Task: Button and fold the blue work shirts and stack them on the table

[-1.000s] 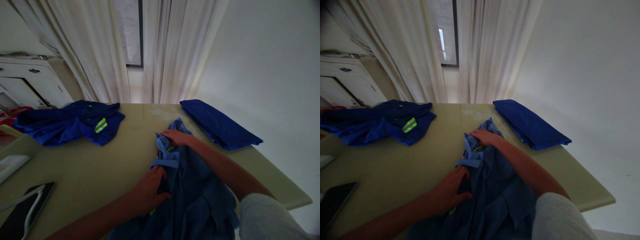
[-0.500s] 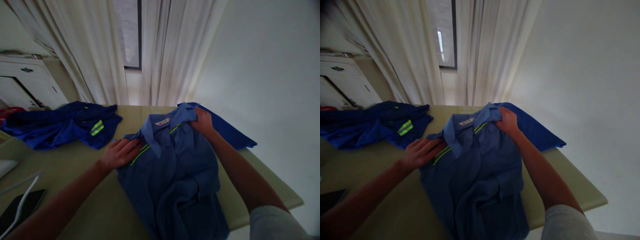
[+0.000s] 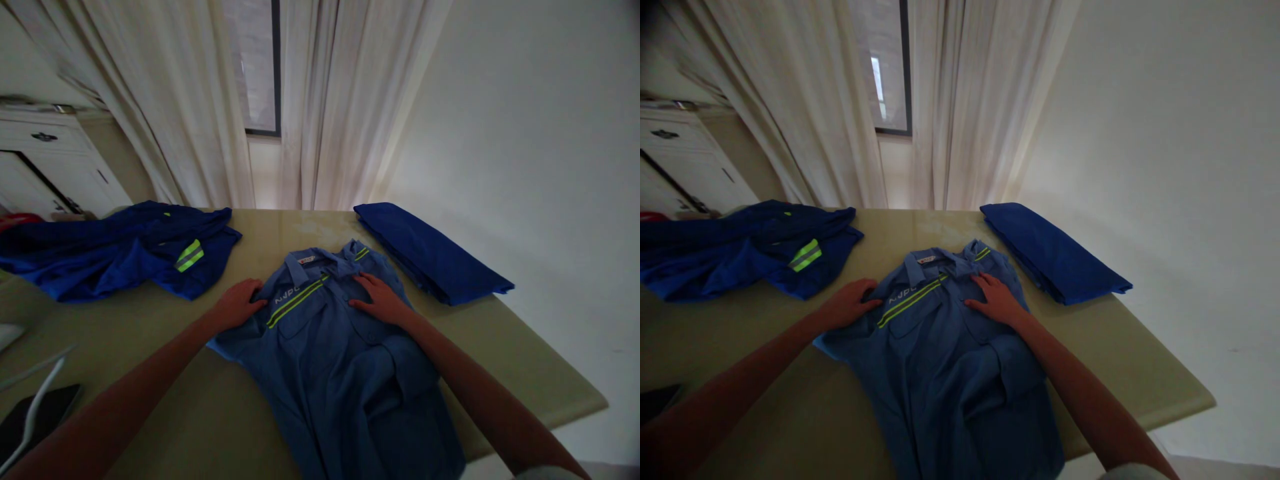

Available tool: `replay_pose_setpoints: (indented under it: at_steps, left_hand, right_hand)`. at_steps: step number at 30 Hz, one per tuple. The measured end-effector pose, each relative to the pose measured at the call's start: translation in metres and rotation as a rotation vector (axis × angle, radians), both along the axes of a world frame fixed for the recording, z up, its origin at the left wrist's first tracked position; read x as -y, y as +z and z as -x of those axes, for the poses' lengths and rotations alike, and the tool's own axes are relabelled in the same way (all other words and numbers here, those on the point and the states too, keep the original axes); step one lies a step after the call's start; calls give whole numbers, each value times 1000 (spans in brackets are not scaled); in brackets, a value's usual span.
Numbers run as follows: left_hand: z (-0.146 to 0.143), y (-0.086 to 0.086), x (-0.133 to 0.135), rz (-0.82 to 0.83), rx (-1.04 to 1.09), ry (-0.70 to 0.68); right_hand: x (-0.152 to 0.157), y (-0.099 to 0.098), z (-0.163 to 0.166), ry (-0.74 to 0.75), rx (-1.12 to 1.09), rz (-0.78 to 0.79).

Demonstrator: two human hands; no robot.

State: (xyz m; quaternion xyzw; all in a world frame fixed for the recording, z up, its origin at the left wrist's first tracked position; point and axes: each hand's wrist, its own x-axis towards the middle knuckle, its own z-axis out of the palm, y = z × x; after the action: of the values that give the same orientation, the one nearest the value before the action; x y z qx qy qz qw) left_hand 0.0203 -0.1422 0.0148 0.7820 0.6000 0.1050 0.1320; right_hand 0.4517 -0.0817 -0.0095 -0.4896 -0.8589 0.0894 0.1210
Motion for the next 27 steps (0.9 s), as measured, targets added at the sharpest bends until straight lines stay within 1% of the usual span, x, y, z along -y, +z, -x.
replay_pose_setpoints:
  at_steps: [1,3,5,7,8,9,10,11,12,13,15,17,18,19,20,21,22,24,26,27]
  left_hand:
    - [0,9,-4,2,-6,-23]
    - [2,32,-16,-73,-55,8]
    - [10,61,-35,-198,-110,109]
    - [20,88,-56,-312,-131,217]
    - [25,97,-66,-368,-140,280]
    - [29,102,-74,-424,-151,343]
    - [31,101,-80,-466,-159,387]
    - [32,94,-84,-481,-160,402]
    - [31,82,-85,-459,-150,379]
    - [29,66,-84,-409,-133,326]
    - [22,27,-74,-250,-92,163]
    - [15,-8,-60,-164,-80,72]
    - [11,-19,-53,-150,-74,58]
    - [7,-25,-46,-149,-59,56]
    - [2,-25,-39,-153,-28,50]
    - [-3,-20,-32,-167,18,36]
    - [-8,-11,-24,-188,71,9]
    - [-24,13,-5,-239,156,-73]
    - [-42,33,22,-242,142,-181]
    - [-51,40,37,-205,86,-242]
  right_hand:
    - [1,0,2,16,21,19]
    - [-6,2,8,51,47,46]
    - [-23,9,14,72,34,54]
    - [-45,16,18,39,-17,17]
    - [-56,19,19,-4,-49,-16]
    - [-64,19,20,-57,-79,-50]
    - [-70,18,21,-106,-103,-72]
    - [-73,14,22,-143,-117,-76]
    - [-74,9,22,-163,-121,-67]
    - [-72,3,22,-169,-115,-52]
    - [-66,-10,23,-168,-87,-37]
    - [-59,-19,23,-177,-69,-54]
    - [-57,-22,24,-179,-73,-67]
    - [-56,-23,26,-178,-85,-78]
    - [-56,-22,28,-175,-103,-85]
    - [-57,-21,30,-170,-122,-90]
    - [-59,-20,34,-169,-139,-92]
    - [-65,-19,42,-175,-155,-98]
    - [-69,-19,52,-201,-152,-107]
    - [-71,-20,56,-224,-148,-115]
